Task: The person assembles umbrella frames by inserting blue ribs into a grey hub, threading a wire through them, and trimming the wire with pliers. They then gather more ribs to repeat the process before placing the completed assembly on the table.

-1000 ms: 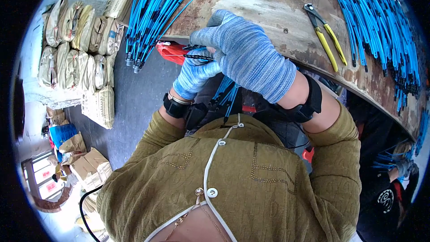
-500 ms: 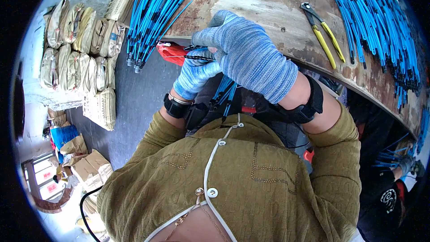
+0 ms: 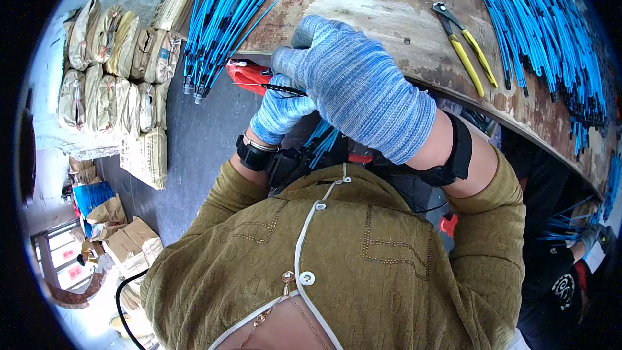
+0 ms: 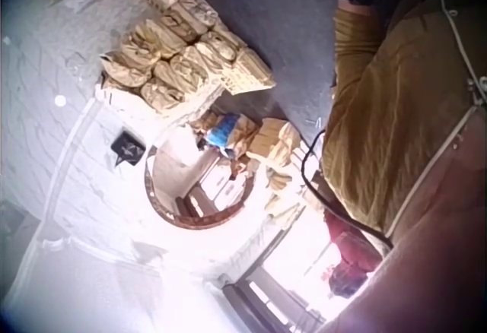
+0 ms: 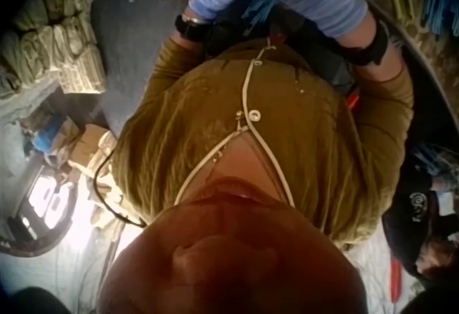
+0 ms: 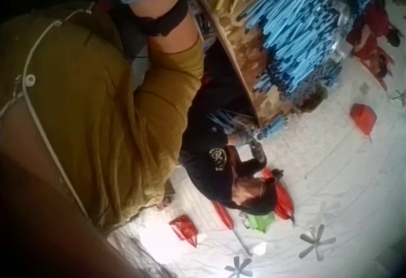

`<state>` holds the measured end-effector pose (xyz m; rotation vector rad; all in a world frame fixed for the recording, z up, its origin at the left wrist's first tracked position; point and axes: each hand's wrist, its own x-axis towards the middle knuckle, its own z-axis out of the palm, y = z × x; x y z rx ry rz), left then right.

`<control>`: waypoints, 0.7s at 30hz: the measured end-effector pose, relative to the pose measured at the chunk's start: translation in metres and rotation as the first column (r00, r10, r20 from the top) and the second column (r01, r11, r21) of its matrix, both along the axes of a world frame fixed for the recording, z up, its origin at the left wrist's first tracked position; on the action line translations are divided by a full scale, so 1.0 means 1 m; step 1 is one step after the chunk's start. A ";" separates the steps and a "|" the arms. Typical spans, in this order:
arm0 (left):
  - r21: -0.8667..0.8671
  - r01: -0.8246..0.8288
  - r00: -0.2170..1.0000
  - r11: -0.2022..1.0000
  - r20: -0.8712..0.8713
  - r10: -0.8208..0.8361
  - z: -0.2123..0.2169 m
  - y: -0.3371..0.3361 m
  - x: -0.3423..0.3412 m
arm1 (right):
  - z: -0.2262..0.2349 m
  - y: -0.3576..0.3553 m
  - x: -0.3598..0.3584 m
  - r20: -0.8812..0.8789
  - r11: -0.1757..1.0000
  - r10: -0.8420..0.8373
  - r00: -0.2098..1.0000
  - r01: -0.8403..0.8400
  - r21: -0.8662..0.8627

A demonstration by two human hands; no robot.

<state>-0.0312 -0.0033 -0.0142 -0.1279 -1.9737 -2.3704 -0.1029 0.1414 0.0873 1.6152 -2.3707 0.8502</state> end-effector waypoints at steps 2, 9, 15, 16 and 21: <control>-0.030 -0.014 1.000 0.999 -0.007 0.014 0.004 0.001 0.001 | -0.002 0.001 0.000 0.007 1.000 0.008 1.000 -0.008 -0.016; -0.083 -0.013 0.999 0.996 -0.043 0.009 0.010 0.003 -0.001 | 0.000 0.003 0.001 -0.020 0.999 0.014 1.000 -0.015 -0.051; -0.122 0.018 0.996 0.992 -0.083 -0.028 0.014 0.005 -0.001 | 0.008 0.012 -0.002 -0.031 0.997 0.061 0.998 -0.063 -0.052; -0.121 0.018 0.996 0.992 -0.083 -0.028 0.014 0.005 -0.001 | 0.008 0.012 -0.002 -0.031 0.997 0.062 0.998 -0.063 -0.051; -0.038 0.040 0.997 0.998 -0.063 -0.043 0.015 0.008 -0.001 | 0.004 0.014 0.000 -0.075 0.997 0.042 0.996 -0.047 -0.058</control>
